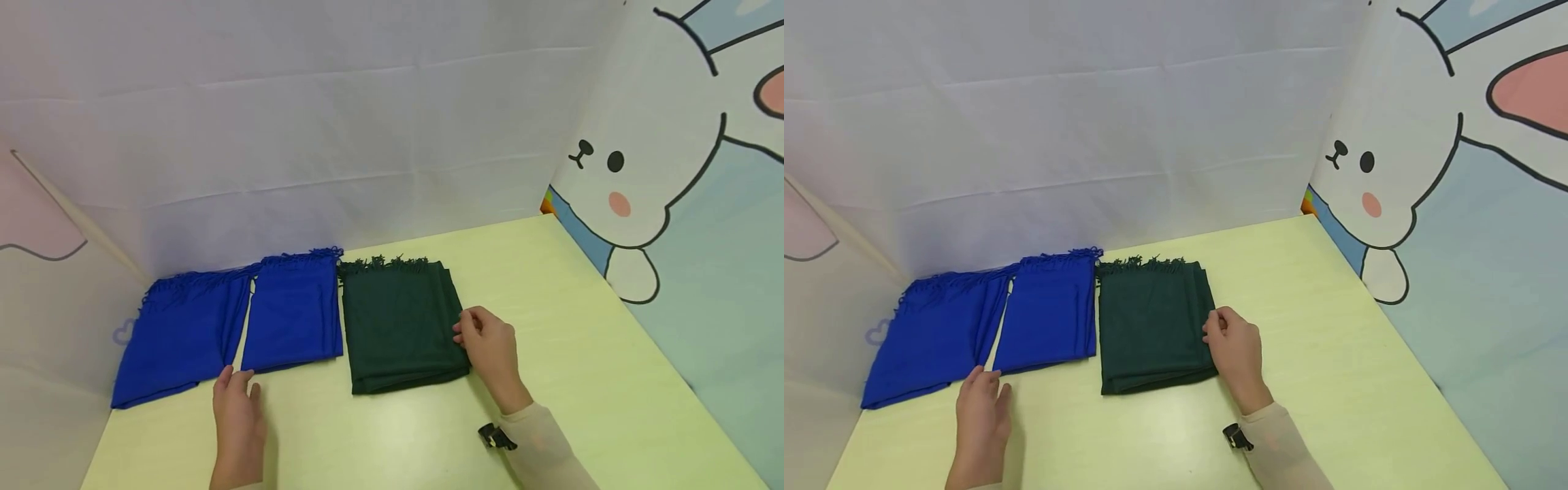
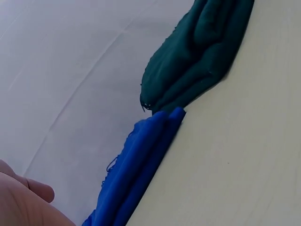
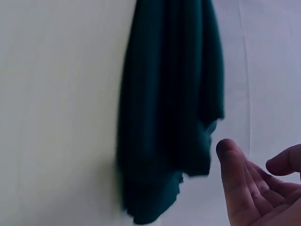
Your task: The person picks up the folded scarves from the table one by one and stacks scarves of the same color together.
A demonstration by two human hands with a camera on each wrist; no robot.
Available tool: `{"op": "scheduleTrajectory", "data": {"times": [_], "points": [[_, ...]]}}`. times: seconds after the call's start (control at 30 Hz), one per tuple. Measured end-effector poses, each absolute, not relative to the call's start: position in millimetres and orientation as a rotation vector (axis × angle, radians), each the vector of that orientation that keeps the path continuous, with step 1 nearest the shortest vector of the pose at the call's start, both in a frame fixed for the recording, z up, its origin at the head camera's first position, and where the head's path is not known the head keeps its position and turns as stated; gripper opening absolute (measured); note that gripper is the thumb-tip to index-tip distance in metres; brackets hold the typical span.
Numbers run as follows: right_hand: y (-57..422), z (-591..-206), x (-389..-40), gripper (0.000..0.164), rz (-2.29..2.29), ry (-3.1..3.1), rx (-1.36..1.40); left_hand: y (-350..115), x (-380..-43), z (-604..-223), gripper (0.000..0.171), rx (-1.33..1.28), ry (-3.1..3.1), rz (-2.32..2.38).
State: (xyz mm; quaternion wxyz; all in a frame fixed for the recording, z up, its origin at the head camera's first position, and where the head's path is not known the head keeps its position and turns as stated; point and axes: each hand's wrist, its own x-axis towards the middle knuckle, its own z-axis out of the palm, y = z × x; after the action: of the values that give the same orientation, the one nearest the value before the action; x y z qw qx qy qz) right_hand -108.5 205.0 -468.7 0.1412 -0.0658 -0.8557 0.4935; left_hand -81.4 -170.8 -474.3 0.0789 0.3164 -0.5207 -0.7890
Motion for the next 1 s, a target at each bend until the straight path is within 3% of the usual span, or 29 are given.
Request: {"op": "scheduleTrajectory", "data": {"times": [0.27, 0.6, 1.0], "points": [[186.1, -460.6, -110.0, 0.025, 1.913, -2.333, -0.019, -191.1, -85.8, -472.5, 0.068, 1.035, -1.26, -2.545], [179.8, -451.8, -108.3, 0.028, 2.134, -2.283, 0.016, -202.6, -95.6, -475.0, 0.067, 0.865, -1.045, -2.762], [161.2, -445.1, -117.4, 0.035, 2.334, -2.279, 0.136, -197.8, -107.9, -489.3, 0.039, 0.864, -0.721, -2.888]]}}
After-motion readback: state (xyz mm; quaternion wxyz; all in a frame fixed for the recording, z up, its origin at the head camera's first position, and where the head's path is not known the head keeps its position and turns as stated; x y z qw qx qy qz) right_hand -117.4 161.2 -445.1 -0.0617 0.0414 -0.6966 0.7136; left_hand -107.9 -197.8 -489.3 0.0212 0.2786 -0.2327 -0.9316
